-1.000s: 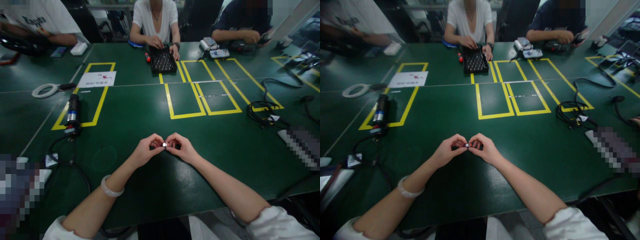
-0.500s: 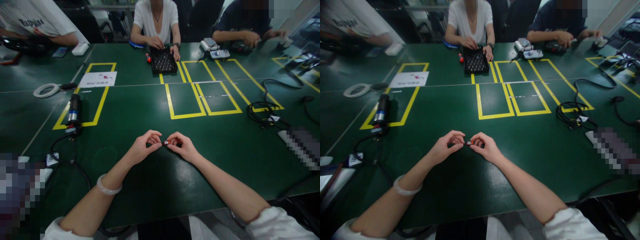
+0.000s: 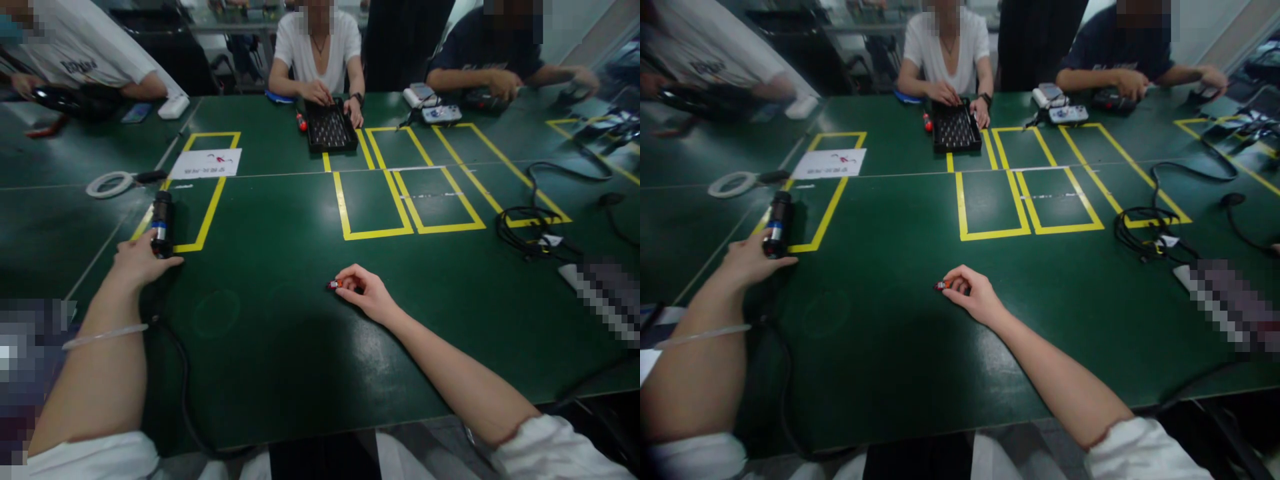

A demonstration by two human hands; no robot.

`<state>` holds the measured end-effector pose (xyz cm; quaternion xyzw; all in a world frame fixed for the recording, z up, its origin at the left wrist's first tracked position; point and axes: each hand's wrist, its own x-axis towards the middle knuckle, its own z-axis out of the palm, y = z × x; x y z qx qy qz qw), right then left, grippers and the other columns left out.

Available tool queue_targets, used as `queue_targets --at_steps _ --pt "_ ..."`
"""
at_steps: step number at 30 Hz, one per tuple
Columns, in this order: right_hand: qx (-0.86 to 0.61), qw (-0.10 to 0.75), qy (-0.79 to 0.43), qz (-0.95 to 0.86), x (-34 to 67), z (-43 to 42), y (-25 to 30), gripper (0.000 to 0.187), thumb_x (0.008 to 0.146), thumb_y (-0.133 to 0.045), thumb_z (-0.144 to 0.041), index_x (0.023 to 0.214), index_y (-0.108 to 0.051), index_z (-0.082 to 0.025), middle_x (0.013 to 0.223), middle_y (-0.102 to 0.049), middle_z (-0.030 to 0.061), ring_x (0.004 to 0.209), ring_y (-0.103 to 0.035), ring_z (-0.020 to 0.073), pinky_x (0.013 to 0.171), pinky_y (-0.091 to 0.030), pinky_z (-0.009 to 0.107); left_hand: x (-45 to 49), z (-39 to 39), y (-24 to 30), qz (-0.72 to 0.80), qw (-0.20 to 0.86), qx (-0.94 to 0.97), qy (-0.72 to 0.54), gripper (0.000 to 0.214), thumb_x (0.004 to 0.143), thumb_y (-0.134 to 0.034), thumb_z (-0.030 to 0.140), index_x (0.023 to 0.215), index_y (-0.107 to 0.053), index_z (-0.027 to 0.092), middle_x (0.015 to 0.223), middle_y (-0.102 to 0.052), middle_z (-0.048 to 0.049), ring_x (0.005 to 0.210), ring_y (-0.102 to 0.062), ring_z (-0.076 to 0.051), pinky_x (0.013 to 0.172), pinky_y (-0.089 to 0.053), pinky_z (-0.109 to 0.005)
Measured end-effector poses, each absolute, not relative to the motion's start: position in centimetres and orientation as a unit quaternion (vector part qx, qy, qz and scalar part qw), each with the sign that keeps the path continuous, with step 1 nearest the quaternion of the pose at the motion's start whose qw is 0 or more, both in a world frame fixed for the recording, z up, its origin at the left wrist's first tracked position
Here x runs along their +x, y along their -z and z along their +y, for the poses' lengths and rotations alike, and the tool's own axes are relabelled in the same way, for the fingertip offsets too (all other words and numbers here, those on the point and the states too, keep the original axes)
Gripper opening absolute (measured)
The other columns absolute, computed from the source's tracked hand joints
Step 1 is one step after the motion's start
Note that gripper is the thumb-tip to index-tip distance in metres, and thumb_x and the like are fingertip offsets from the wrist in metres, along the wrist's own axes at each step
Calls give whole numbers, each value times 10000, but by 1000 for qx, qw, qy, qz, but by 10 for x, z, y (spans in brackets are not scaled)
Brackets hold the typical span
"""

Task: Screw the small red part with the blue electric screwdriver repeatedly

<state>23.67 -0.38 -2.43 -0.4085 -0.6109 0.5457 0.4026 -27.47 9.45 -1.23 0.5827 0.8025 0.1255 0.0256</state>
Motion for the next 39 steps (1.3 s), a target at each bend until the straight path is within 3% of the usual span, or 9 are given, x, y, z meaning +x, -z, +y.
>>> queue_targets --at_steps 3,7,12,17,26,39 --pt "-411 402 -543 -612 237 -4 25 210 806 -688 -283 970 -607 -180 733 -563 -18 602 -479 100 575 -396 246 -282 94 16 785 36 601 -146 1064 482 -563 867 1222 -591 103 1078 -668 -140 1161 -538 -491 814 -445 -531" --pt "-412 399 -540 -615 237 -4 25 223 809 -691 -308 972 -608 -180 730 -563 -20 596 -474 99 569 -397 243 -252 82 8 777 32 610 -153 934 577 -562 784 1230 -614 117 1093 -666 -168 1166 -552 -478 866 -426 -558" --pt "-411 403 -536 -618 236 -4 24 208 811 -686 -294 963 -606 -178 721 -561 -22 588 -472 95 556 -397 237 -180 54 -5 781 39 609 -133 839 721 -605 546 1420 -435 114 1277 -560 -225 1195 -532 -447 889 -455 -575" --pt "-414 403 -519 -630 237 -4 23 187 817 -678 -271 964 -611 -176 776 -591 -1 625 -514 101 575 -428 238 -94 23 -10 747 53 652 -119 802 796 -594 508 1456 -349 125 1262 -505 -217 1156 -542 -386 885 -502 -533" --pt "-440 395 -382 -710 239 -5 25 126 818 -643 -178 938 -607 -192 870 -608 25 760 -567 139 669 -454 269 24 -18 -15 639 65 761 -92 748 799 -620 336 1475 -333 193 1293 -456 -152 1130 -548 -303 823 -553 -380" --pt "-454 355 -326 -749 246 -4 17 144 767 -615 -99 862 -566 -196 799 -578 4 753 -560 155 684 -434 275 50 -37 -7 557 125 813 -114 769 800 -600 291 1496 -280 228 1329 -442 -145 1134 -536 -291 814 -559 -381"
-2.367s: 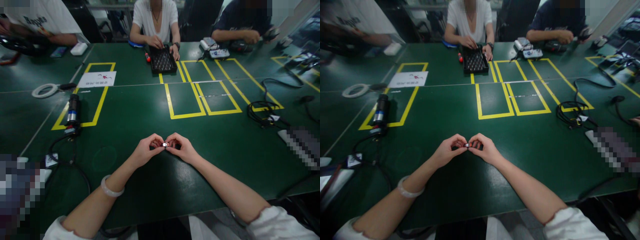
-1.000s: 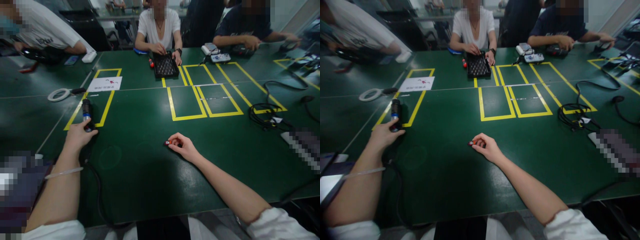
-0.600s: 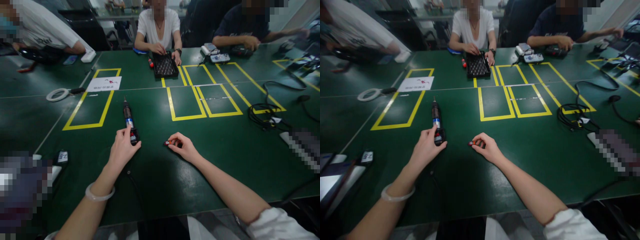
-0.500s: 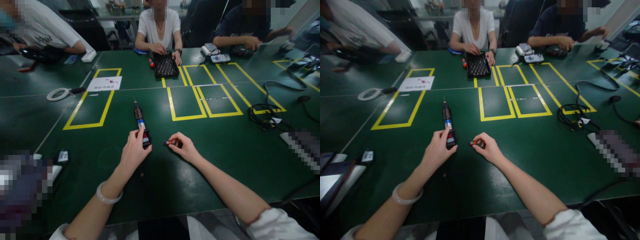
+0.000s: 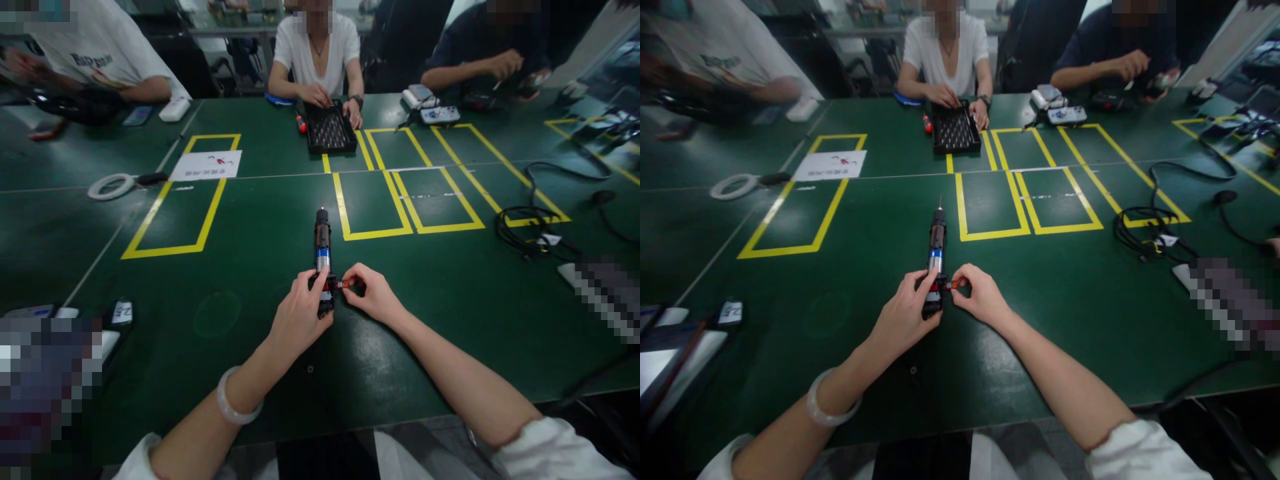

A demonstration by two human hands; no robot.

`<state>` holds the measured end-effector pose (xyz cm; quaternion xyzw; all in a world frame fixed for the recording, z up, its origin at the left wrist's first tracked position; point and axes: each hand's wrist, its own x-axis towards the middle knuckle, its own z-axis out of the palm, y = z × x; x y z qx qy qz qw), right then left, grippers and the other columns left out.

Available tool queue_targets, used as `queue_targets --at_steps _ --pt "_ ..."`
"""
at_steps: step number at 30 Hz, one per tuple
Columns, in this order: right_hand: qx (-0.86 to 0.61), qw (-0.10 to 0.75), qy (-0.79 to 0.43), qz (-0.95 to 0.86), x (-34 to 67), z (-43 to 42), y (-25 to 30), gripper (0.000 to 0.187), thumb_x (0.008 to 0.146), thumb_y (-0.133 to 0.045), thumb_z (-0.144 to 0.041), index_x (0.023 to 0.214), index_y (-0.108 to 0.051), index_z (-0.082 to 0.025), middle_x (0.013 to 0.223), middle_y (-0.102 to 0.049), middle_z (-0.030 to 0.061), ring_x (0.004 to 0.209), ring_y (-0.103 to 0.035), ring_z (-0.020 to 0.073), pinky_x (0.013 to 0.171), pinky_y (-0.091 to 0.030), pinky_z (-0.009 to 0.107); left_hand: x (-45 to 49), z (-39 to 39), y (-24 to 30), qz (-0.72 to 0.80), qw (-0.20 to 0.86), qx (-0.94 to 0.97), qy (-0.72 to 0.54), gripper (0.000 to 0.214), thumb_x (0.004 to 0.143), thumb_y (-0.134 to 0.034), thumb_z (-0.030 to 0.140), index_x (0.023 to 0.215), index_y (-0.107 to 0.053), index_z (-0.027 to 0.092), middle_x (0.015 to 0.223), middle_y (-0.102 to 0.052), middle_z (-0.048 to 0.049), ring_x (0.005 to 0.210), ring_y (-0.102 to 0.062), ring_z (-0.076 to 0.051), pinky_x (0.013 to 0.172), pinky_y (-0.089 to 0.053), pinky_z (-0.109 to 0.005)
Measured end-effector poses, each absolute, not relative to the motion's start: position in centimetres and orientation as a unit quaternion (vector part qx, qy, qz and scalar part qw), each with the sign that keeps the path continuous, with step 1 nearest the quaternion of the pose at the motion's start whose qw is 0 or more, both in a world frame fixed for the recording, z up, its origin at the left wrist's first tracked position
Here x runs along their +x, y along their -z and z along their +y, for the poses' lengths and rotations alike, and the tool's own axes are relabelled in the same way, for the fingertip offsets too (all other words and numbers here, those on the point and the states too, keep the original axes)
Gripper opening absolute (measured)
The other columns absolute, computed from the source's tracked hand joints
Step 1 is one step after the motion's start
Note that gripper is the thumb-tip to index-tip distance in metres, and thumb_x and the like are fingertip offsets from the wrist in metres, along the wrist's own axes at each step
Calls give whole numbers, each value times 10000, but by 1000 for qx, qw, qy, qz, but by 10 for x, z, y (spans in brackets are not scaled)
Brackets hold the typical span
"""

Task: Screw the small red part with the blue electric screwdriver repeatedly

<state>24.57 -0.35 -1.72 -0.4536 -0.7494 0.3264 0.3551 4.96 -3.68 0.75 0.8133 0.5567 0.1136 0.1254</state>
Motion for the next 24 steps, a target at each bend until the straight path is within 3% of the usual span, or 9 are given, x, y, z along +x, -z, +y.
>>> queue_targets --at_steps 7,10,14,21,24 --pt "-443 315 -295 -786 246 -3 18 110 820 -638 -132 908 -623 -197 901 -607 48 860 -574 190 756 -470 309 50 -35 -6 559 133 809 -125 803 781 -636 292 1499 -280 244 1354 -418 -143 1164 -521 -302 847 -557 -395" --pt "-435 316 -308 -785 245 -6 18 128 854 -611 -135 954 -668 -190 864 -624 50 800 -602 176 718 -492 293 51 -35 -5 566 140 802 -130 830 777 -675 368 1499 -286 239 1337 -416 -143 1153 -527 -298 836 -560 -391" --pt "-434 329 -306 -781 242 -10 19 223 885 -542 -113 1026 -703 -175 877 -688 77 796 -650 191 736 -520 318 54 -32 -5 582 135 791 -134 775 810 -637 494 1476 -346 226 1252 -443 -135 1083 -552 -275 781 -559 -358" --pt "-429 337 -302 -782 239 -15 20 400 865 -476 -49 1154 -699 -211 961 -699 80 881 -666 196 800 -536 331 60 -22 -6 607 120 772 -144 618 882 -530 525 1431 -454 253 1126 -464 -115 990 -551 -234 716 -521 -305" --pt "-427 338 -305 -782 239 -16 19 443 851 -463 -31 1173 -694 -230 981 -692 73 897 -657 193 822 -532 335 60 -20 -9 605 113 777 -134 579 895 -510 526 1417 -485 278 1119 -469 -117 993 -543 -243 756 -505 -328"
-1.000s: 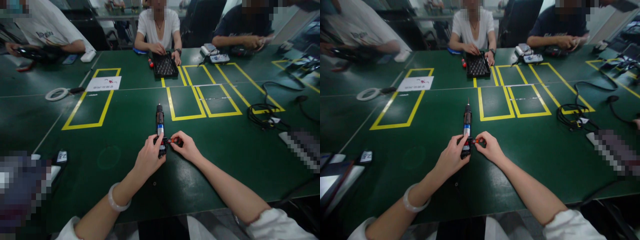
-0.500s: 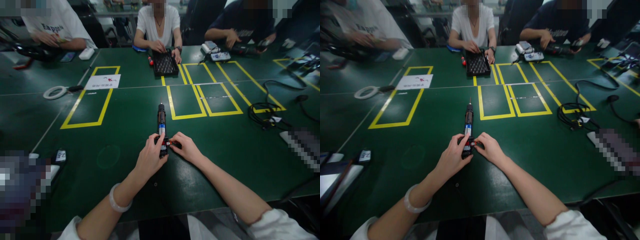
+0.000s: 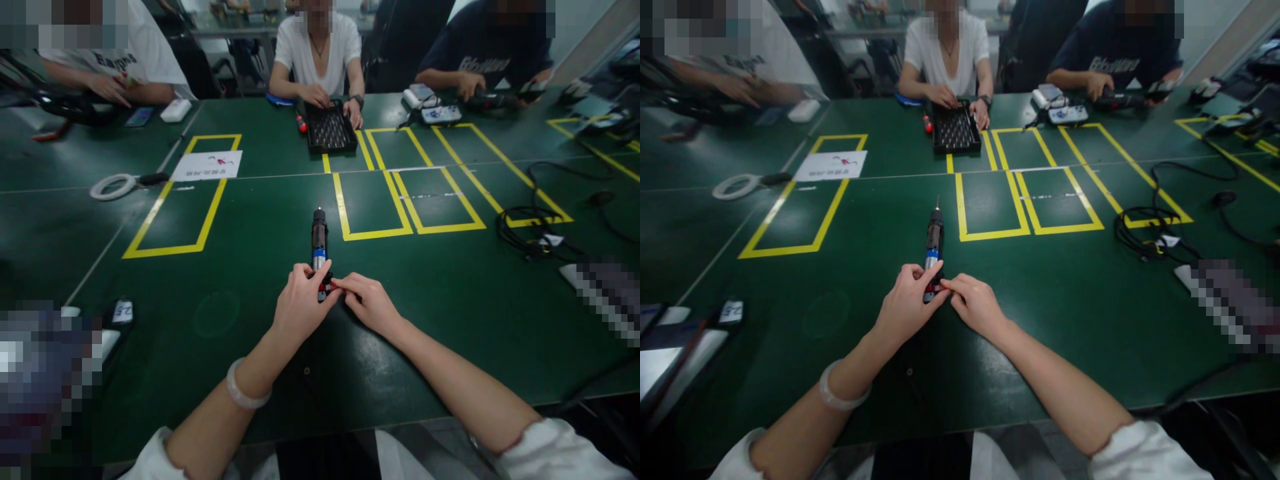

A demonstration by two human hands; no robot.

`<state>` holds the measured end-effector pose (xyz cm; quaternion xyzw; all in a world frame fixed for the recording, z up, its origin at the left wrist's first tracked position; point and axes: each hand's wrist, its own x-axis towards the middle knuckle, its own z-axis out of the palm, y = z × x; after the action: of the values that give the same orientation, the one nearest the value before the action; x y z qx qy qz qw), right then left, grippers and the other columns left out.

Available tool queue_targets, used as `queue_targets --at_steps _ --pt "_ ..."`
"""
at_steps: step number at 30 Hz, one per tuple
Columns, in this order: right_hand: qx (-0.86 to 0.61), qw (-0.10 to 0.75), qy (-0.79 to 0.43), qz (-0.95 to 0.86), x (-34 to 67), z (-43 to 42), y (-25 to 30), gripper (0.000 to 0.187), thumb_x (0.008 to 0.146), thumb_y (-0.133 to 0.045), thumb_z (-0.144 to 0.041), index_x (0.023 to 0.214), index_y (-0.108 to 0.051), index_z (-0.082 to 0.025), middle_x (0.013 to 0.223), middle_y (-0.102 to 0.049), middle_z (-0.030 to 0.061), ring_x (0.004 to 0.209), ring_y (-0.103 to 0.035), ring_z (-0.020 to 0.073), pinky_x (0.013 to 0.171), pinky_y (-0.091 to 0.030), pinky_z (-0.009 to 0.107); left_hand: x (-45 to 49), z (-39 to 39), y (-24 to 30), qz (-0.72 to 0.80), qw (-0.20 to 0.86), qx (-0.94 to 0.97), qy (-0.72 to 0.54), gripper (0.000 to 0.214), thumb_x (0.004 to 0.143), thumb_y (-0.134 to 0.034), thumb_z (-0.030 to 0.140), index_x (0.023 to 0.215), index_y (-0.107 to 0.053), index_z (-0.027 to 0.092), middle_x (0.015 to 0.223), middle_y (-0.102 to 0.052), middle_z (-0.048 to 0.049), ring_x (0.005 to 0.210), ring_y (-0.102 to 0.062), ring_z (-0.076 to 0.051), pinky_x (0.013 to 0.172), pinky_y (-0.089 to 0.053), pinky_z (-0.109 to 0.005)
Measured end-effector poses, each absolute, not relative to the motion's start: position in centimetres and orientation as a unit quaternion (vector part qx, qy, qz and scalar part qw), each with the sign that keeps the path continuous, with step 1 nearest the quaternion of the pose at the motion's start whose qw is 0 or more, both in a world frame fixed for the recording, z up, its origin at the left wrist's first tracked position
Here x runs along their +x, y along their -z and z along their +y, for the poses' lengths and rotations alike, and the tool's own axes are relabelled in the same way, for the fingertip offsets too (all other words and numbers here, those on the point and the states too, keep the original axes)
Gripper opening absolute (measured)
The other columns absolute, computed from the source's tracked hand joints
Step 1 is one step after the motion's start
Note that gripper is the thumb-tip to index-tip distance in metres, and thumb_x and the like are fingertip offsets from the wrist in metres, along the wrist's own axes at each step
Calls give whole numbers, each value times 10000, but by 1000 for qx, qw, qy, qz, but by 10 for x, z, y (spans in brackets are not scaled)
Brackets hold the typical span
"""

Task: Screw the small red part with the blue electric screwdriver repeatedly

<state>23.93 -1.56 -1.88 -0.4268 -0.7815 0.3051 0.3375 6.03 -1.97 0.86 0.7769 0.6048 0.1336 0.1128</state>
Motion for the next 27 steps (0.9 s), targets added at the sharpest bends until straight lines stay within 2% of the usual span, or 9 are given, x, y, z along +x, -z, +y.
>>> queue_targets --at_steps 3,6,10,20,27 --pt "-425 340 -308 -781 239 -16 19 453 854 -459 -37 1200 -675 -235 987 -675 74 912 -640 196 839 -524 342 58 -17 -12 605 95 783 -109 581 896 -498 545 1427 -481 310 1092 -484 -114 952 -545 -248 798 -481 -362" --pt "-416 353 -317 -776 239 -15 21 498 864 -463 -56 1305 -588 -249 977 -648 60 871 -617 180 800 -518 320 53 -15 -15 610 89 784 -79 578 897 -496 544 1432 -475 327 1027 -489 -101 888 -548 -236 777 -466 -352" --pt "-410 376 -335 -761 241 -13 24 542 869 -473 -74 1379 -486 -258 1013 -636 47 853 -603 158 775 -507 296 46 -12 -17 603 55 794 -60 575 888 -521 507 1435 -463 339 1050 -478 -106 894 -542 -244 744 -461 -338" --pt "-412 377 -364 -745 243 -11 24 489 868 -473 -70 1334 -514 -212 1002 -634 49 784 -574 127 716 -484 259 -20 21 -21 650 -30 759 13 587 902 -432 566 1439 -464 332 1061 -483 -134 880 -548 -278 774 -459 -385" --pt "-400 377 -366 -751 243 -10 28 507 865 -484 -66 1344 -501 -230 1020 -626 43 782 -571 120 720 -484 256 -108 55 -23 737 -6 673 52 675 911 -341 631 1486 -394 282 1143 -473 -177 985 -545 -330 856 -441 -444"
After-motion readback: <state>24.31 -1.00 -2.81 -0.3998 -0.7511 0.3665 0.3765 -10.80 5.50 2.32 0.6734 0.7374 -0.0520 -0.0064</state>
